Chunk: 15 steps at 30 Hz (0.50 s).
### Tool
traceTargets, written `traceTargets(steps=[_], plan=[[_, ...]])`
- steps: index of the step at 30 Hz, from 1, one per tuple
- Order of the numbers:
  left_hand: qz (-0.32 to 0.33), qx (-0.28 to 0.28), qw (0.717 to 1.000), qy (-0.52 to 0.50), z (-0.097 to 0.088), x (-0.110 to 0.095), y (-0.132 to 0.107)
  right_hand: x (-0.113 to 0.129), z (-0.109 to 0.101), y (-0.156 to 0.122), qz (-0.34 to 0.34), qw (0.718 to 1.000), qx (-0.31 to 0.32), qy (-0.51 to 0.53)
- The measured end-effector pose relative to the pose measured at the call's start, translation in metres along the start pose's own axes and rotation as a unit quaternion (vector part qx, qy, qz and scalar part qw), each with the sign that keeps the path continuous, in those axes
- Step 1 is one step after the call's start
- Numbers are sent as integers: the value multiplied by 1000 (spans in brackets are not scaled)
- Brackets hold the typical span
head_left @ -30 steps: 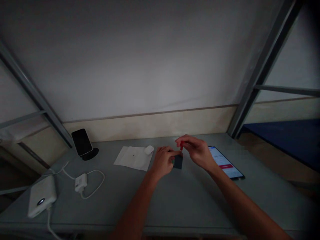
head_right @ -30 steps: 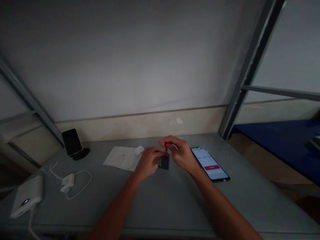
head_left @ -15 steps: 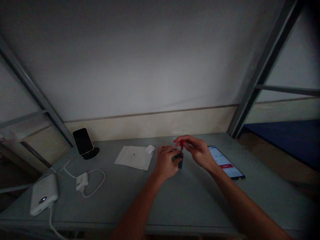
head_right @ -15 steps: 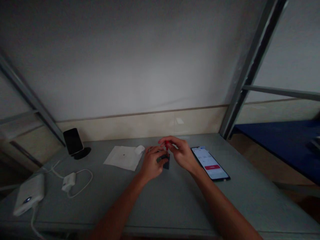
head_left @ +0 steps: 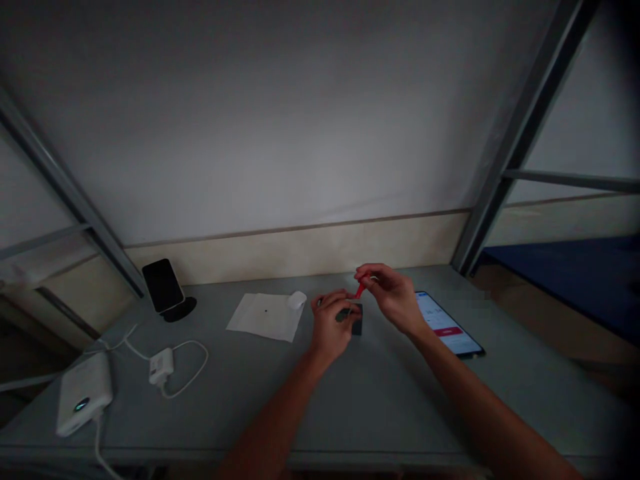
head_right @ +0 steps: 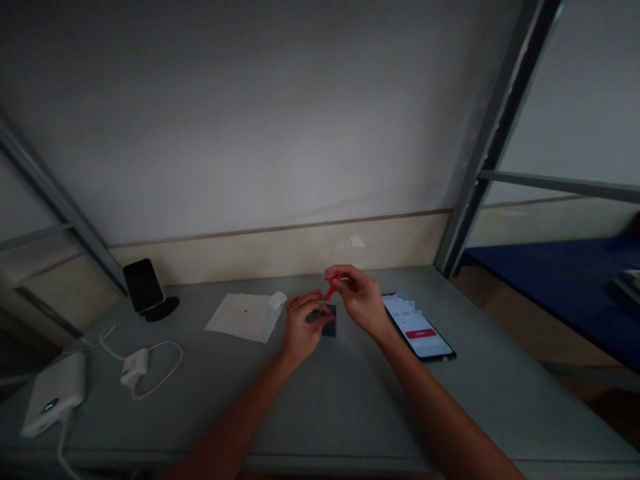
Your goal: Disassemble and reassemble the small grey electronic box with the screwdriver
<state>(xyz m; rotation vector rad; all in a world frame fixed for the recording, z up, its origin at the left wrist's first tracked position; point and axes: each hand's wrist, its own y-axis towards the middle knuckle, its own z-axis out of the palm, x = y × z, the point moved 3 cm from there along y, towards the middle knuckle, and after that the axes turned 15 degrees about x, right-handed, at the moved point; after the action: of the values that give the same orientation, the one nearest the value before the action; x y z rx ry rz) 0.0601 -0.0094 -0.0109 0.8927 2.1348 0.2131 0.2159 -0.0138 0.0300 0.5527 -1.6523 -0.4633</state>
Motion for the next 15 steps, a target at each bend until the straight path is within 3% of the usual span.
traceTargets(steps=[4, 8, 12, 15], plan=[[20, -26, 999, 17, -20, -4, 3, -8, -18, 2, 4, 995, -96, 39], [14, -38, 992, 117, -73, 10, 5, -20, -26, 2, 11, 988, -136, 71], [-160, 30, 966, 202, -126, 51, -7, -28, -27, 3, 12, 985, -137, 102], [-270, 72, 940, 196, -146, 74, -25, -32, -27, 3, 34, 981, -131, 139]])
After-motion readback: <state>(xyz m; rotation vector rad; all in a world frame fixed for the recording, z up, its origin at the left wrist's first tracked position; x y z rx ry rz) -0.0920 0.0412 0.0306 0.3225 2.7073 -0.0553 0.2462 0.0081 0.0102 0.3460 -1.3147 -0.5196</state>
